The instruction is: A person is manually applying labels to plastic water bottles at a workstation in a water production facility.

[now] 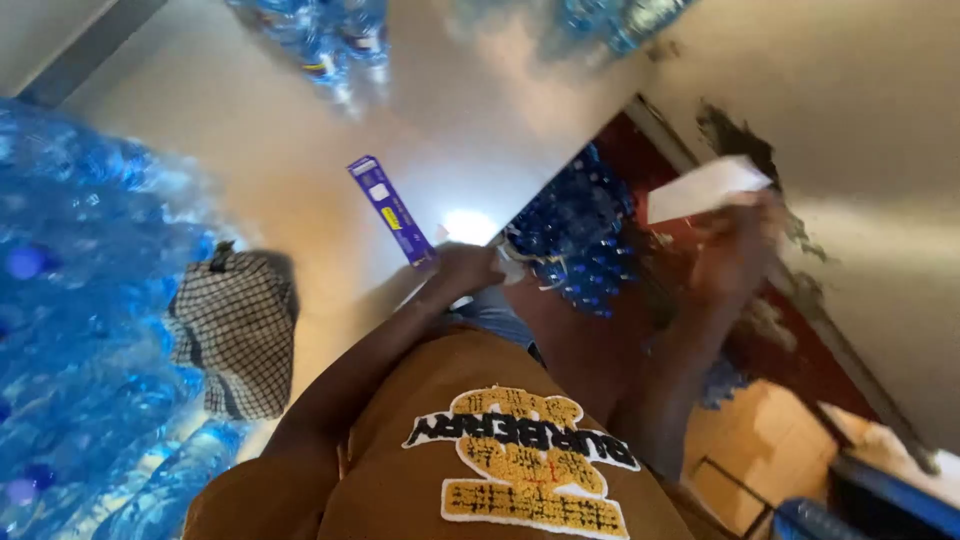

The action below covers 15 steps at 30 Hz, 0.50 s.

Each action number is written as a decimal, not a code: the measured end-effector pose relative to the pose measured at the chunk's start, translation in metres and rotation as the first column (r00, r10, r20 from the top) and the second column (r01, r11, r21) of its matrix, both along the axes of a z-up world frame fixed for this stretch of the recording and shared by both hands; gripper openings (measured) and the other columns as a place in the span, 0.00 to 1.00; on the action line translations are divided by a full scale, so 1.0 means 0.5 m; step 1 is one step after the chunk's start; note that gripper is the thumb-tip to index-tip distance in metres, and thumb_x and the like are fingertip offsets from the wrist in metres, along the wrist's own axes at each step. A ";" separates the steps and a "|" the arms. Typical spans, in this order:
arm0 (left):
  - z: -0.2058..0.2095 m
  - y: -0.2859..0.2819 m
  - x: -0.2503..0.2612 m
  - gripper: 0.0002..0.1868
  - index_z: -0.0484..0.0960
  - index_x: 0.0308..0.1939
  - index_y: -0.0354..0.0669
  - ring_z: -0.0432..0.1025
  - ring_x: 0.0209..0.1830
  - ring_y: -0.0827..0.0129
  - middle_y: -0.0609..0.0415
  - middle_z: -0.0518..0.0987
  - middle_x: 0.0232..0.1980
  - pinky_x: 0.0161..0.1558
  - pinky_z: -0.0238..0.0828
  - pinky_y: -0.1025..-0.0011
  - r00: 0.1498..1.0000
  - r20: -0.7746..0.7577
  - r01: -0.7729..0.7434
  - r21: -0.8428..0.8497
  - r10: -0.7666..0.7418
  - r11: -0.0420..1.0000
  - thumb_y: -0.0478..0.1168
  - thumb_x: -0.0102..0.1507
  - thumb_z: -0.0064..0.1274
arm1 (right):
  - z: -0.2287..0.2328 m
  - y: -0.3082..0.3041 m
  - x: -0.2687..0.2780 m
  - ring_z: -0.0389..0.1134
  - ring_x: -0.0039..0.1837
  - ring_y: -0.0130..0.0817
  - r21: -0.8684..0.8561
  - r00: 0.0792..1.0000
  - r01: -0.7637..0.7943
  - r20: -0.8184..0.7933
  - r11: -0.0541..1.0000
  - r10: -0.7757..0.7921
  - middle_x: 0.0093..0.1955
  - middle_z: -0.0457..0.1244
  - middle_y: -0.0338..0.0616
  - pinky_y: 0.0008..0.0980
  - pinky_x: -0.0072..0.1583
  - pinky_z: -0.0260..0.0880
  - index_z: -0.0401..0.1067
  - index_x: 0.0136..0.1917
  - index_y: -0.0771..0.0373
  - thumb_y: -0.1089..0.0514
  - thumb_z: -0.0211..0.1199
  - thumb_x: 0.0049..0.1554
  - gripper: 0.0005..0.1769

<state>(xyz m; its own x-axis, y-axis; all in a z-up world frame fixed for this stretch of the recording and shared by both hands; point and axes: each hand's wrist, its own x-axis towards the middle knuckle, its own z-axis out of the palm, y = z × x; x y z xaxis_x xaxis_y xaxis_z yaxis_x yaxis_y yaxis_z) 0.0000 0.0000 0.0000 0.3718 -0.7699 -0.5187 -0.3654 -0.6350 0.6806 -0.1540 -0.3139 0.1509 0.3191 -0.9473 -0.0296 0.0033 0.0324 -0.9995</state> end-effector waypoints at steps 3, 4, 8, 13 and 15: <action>0.148 -0.033 0.032 0.34 0.81 0.69 0.35 0.80 0.61 0.33 0.29 0.85 0.58 0.61 0.75 0.40 0.973 -0.166 -0.208 -0.310 0.163 0.928 0.60 0.71 0.58 | 0.007 0.097 0.006 0.75 0.39 0.38 0.069 0.892 -0.259 -0.364 0.963 0.266 0.38 0.67 0.44 0.36 0.44 0.79 0.75 0.64 0.57 0.58 0.64 0.72 0.08; 0.215 -0.044 0.053 0.44 0.76 0.78 0.38 0.77 0.69 0.34 0.31 0.82 0.68 0.67 0.74 0.41 0.877 -0.421 -0.412 -0.413 0.232 0.812 0.69 0.71 0.59 | 0.030 0.153 0.027 0.72 0.37 0.37 0.051 0.725 -0.524 -0.498 0.851 0.476 0.33 0.67 0.48 0.34 0.44 0.71 0.78 0.59 0.63 0.59 0.62 0.73 0.07; 0.253 -0.086 0.072 0.21 0.89 0.60 0.47 0.83 0.54 0.47 0.44 0.86 0.49 0.57 0.77 0.54 0.915 -0.367 -0.382 -0.654 0.167 0.653 0.57 0.74 0.61 | -0.003 0.246 0.067 0.77 0.43 0.39 0.024 0.763 -0.573 -0.349 0.819 0.544 0.38 0.70 0.51 0.38 0.52 0.75 0.78 0.56 0.63 0.59 0.64 0.71 0.06; 0.226 -0.096 0.062 0.07 0.91 0.51 0.43 0.78 0.33 0.69 0.46 0.87 0.35 0.37 0.75 0.70 0.776 -0.606 -0.570 -0.555 0.174 0.606 0.39 0.75 0.59 | -0.037 0.281 0.098 0.76 0.55 0.39 0.014 0.829 -0.556 -0.062 0.831 0.556 0.55 0.70 0.55 0.40 0.58 0.79 0.72 0.67 0.67 0.59 0.70 0.69 0.17; 0.212 -0.085 0.062 0.07 0.91 0.51 0.44 0.79 0.29 0.69 0.47 0.86 0.34 0.33 0.76 0.71 0.731 -0.645 -0.627 -0.506 0.223 0.592 0.39 0.74 0.60 | -0.063 0.289 0.105 0.76 0.52 0.39 -0.004 0.851 -0.517 -0.109 0.856 0.513 0.51 0.69 0.54 0.40 0.54 0.79 0.73 0.65 0.66 0.59 0.69 0.70 0.14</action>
<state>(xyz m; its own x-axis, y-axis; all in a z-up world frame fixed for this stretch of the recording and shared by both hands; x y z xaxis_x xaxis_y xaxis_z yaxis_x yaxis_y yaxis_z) 0.0311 -0.0424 0.1058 0.6154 -0.7744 -0.1469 0.3143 0.0702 0.9467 -0.1014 -0.1694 0.1192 0.7583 -0.6490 -0.0604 -0.1054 -0.0306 -0.9940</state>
